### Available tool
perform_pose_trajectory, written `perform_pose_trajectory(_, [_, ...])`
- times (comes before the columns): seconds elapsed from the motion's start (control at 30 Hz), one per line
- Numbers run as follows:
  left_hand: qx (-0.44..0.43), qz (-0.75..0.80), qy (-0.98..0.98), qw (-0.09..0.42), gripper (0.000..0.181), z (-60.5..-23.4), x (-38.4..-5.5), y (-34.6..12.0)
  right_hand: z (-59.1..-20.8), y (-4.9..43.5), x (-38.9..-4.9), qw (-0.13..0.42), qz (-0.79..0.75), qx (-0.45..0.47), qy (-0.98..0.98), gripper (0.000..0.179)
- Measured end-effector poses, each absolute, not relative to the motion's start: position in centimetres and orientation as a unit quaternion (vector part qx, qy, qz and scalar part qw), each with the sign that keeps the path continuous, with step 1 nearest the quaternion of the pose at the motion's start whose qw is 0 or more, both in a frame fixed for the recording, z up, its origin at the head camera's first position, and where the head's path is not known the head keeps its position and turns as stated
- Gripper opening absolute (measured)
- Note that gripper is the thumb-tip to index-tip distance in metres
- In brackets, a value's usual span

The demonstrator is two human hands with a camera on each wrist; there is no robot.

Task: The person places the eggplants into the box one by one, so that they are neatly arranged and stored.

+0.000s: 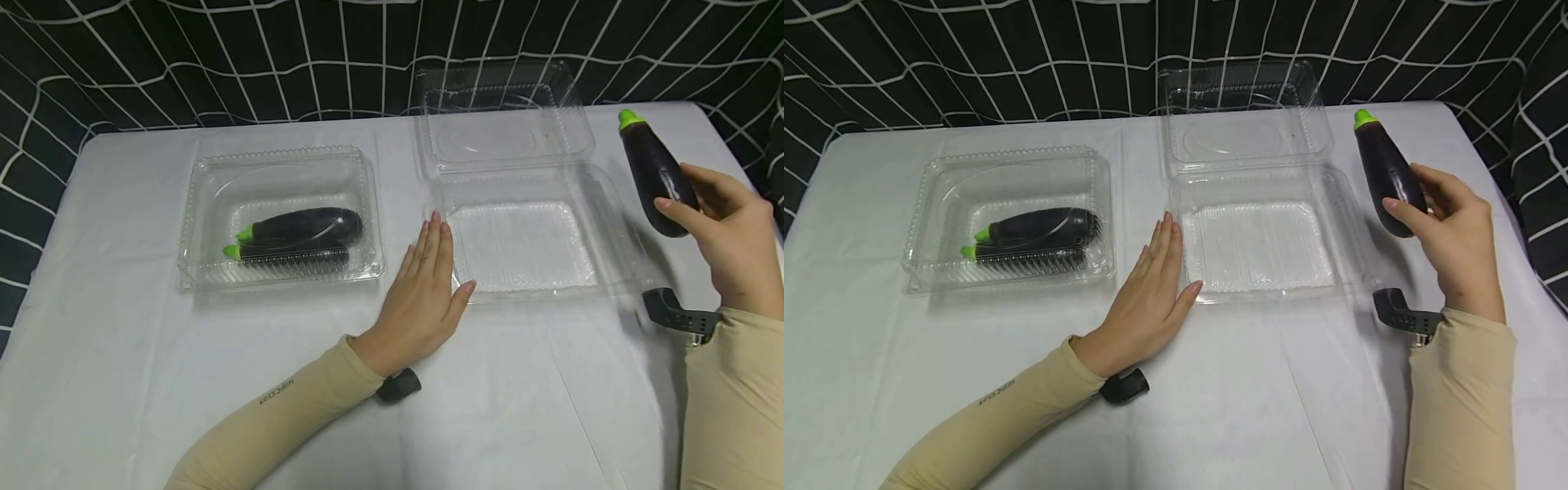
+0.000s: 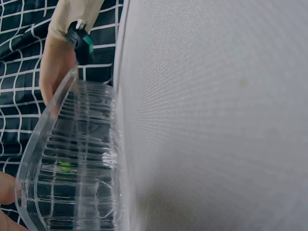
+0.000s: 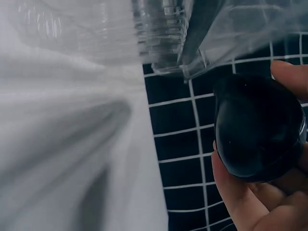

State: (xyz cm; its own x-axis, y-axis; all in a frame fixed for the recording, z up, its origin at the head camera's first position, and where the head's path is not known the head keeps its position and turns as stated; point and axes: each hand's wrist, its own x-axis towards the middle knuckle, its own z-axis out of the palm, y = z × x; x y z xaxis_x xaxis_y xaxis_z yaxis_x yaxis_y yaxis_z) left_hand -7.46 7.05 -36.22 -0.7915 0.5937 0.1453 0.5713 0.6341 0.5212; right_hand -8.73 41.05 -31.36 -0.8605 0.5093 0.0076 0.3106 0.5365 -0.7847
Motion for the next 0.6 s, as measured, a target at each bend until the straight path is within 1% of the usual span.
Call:
perform_pose_trajectory(0.33, [0.323,0.278,0.904,0.018,0.069,-36.2,-7.4,7.2,-30.5,40.8,-7.9,0.149,0.419,-0.173,-0.879,0.056])
perform_pose_trajectory(0.4, [0.324,0.277,0.904,0.019,0.069,-36.2,-7.4,7.2,-30.3,40.8,-7.8,0.148,0.420,-0.158,-0.881,0.056])
perform_pose_trajectory(0.6, [0.325,0.278,0.904,0.017,0.069,-36.2,-7.4,7.1,-30.1,40.4,-7.7,0.102,0.420,-0.123,-0.894,0.057])
